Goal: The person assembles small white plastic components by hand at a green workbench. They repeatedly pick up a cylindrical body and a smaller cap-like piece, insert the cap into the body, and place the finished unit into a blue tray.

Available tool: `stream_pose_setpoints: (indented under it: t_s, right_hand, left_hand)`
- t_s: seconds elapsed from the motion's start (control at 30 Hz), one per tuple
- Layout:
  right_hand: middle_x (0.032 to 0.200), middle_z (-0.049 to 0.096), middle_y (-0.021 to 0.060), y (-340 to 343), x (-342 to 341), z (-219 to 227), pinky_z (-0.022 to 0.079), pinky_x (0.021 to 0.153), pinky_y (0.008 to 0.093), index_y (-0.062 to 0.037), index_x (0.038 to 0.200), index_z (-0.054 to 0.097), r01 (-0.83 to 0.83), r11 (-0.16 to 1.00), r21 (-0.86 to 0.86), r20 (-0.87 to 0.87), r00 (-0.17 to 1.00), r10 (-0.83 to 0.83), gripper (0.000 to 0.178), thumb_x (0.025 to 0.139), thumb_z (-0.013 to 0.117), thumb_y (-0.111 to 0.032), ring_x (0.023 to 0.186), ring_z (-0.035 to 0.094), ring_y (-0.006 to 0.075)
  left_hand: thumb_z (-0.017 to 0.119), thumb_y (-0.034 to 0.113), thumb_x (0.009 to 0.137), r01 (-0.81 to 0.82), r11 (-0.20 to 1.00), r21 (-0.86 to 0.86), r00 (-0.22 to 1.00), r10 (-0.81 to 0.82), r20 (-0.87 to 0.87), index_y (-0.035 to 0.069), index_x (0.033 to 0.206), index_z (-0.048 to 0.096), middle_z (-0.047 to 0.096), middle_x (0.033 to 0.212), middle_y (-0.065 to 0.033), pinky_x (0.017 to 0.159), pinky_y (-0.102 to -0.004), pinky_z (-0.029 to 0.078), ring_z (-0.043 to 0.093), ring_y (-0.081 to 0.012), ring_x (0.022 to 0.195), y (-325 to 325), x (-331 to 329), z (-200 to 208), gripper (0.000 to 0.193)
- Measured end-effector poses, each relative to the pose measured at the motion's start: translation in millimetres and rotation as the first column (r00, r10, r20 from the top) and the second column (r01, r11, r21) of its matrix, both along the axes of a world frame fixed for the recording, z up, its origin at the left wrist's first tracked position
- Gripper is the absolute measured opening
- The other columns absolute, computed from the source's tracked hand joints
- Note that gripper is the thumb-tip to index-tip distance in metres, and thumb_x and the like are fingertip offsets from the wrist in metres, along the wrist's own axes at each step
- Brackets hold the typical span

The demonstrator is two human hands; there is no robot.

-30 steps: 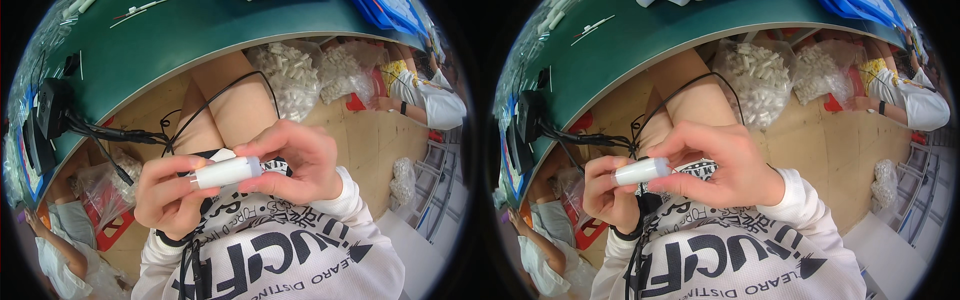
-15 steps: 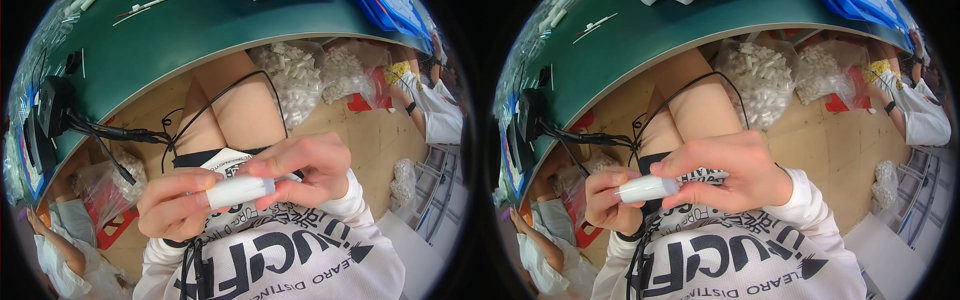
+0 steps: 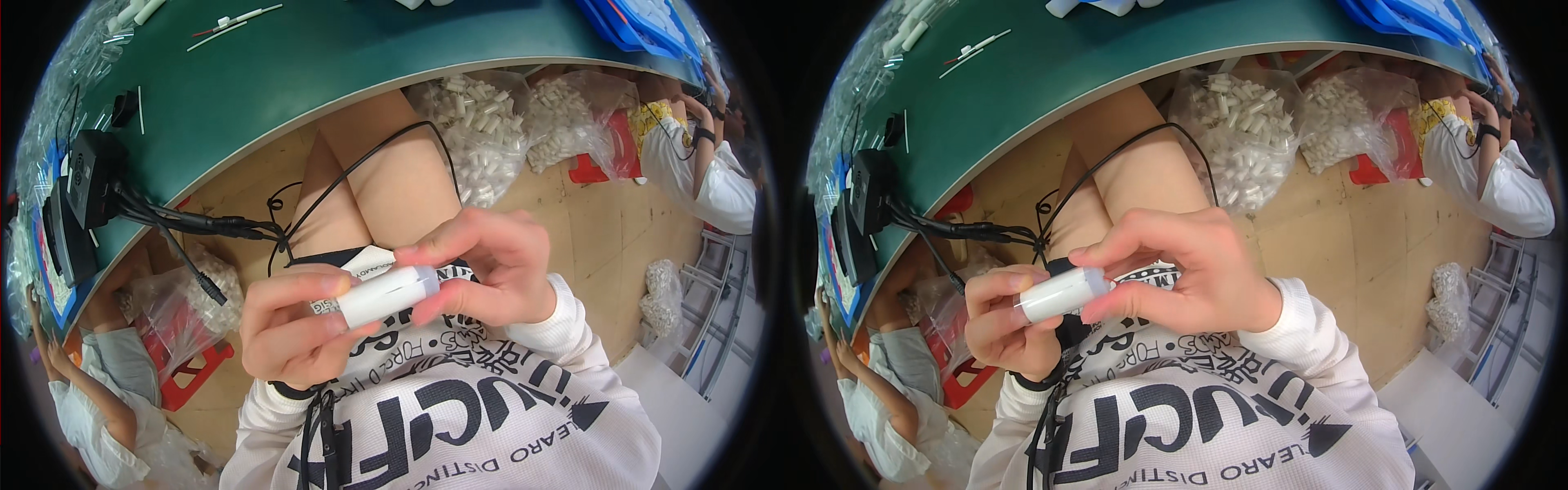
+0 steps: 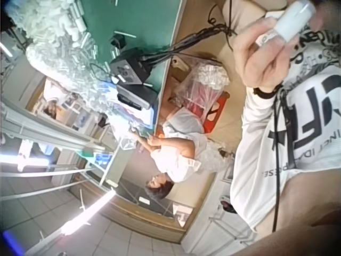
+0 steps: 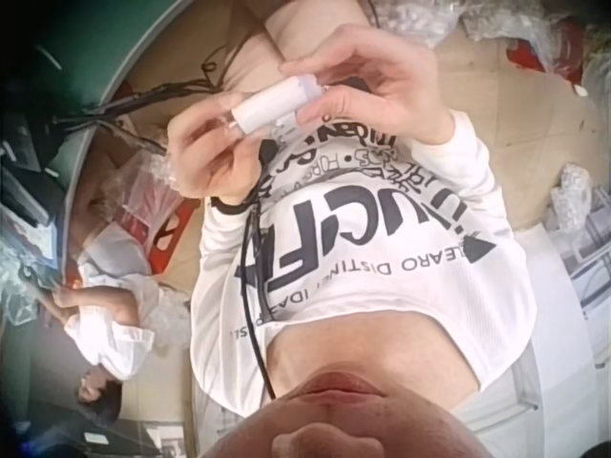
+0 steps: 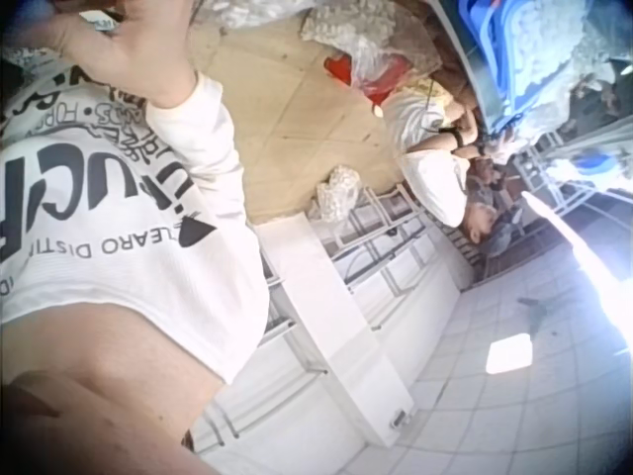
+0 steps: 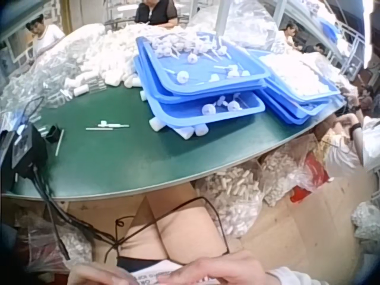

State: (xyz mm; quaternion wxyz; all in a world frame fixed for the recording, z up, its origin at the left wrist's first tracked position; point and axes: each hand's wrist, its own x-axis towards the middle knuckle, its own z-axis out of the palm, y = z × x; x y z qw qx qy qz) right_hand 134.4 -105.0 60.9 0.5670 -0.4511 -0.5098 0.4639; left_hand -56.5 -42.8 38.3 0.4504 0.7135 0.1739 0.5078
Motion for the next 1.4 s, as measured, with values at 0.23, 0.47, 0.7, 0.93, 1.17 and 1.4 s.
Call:
stream_pose_setpoints:
  t_s: [0.23, 0.47, 0.7, 0.93, 1.17, 1.4]
  right_hand:
    - [0.088, 0.067, 0.0154, -2.7, -9.1, -3.4, 0.056, 0.072, 0.0289, 0.0047, 0.087, 0.059, 0.041, 0.999, 0.011, -0.101, 0.994, -0.040, 0.024, 0.070, 0.075, -0.002, 0.078, 0.068, 0.0211]
    - [0.087, 0.067, 0.0134, -1.7, -8.0, -6.9, 0.055, 0.073, 0.0279, 0.0041, 0.089, 0.058, 0.029, 1.000, -0.001, -0.109, 0.994, -0.029, 0.026, 0.071, 0.075, -0.004, 0.080, 0.067, 0.0188]
    - [0.088, 0.064, 0.0054, 1.8, 5.3, -9.6, 0.051, 0.071, 0.0239, -0.0023, 0.105, 0.057, 0.002, 0.989, -0.146, 0.054, 0.999, 0.006, 0.035, 0.075, 0.073, -0.011, 0.080, 0.062, 0.0108]
    - [0.086, 0.063, 0.0059, -8.7, 10.5, -19.6, 0.052, 0.073, 0.0247, 0.0000, 0.098, 0.059, 0.163, 0.965, -0.207, -0.012, 0.986, -0.169, 0.031, 0.072, 0.074, -0.009, 0.082, 0.064, 0.0126]
    - [0.083, 0.063, 0.0069, 0.9, 0.1, -15.7, 0.055, 0.070, 0.0259, 0.0016, 0.087, 0.059, 0.277, 0.961, -0.015, 0.089, 0.957, -0.274, 0.026, 0.070, 0.076, -0.007, 0.077, 0.066, 0.0143]
    - [0.076, 0.063, 0.0070, 11.6, -3.1, -17.5, 0.056, 0.066, 0.0263, 0.0014, 0.082, 0.060, 0.331, 0.943, 0.012, 0.091, 0.939, -0.331, 0.025, 0.069, 0.078, -0.010, 0.070, 0.066, 0.0148]
  left_hand:
    - [0.076, 0.003, 0.068, -0.006, 1.000, -0.026, 1.000, 0.006, 0.021, 0.004, 0.087, 0.057, 0.055, 0.096, -0.0166, 0.062, -0.0329, 0.054, 0.062, -0.0255, 0.073, 1.0, 0.9, -4.7, 0.027]
    - [0.075, 0.000, 0.069, -0.006, 1.000, 0.010, 1.000, 0.005, 0.008, 0.003, 0.087, 0.056, 0.055, 0.096, -0.0164, 0.065, -0.0325, 0.054, 0.062, -0.0245, 0.072, 3.3, 5.0, -7.1, 0.026]
    - [0.071, -0.006, 0.071, 0.151, 0.907, -0.393, 0.988, -0.129, 0.083, -0.001, 0.105, 0.043, 0.057, 0.097, -0.0183, 0.077, -0.0332, 0.050, 0.059, -0.0242, 0.090, 4.6, 17.2, -9.2, 0.044]
    - [0.072, -0.008, 0.068, 0.213, 0.885, -0.413, 0.961, -0.267, -0.076, -0.004, 0.093, 0.055, 0.061, 0.100, -0.0209, 0.082, -0.0326, 0.049, 0.060, -0.0249, 0.092, 15.1, 23.0, -11.2, 0.030]
    - [0.067, -0.010, 0.071, 0.090, 0.918, -0.386, 0.995, -0.099, -0.003, -0.006, 0.092, 0.060, 0.060, 0.102, -0.0213, 0.080, -0.0329, 0.050, 0.061, -0.0248, 0.092, 11.3, 29.3, -18.0, 0.023]
    - [0.065, -0.010, 0.074, 0.073, 0.892, -0.446, 0.997, -0.060, 0.043, -0.005, 0.092, 0.060, 0.059, 0.104, -0.0205, 0.078, -0.0305, 0.051, 0.060, -0.0236, 0.091, 14.8, 31.2, -27.7, 0.019]
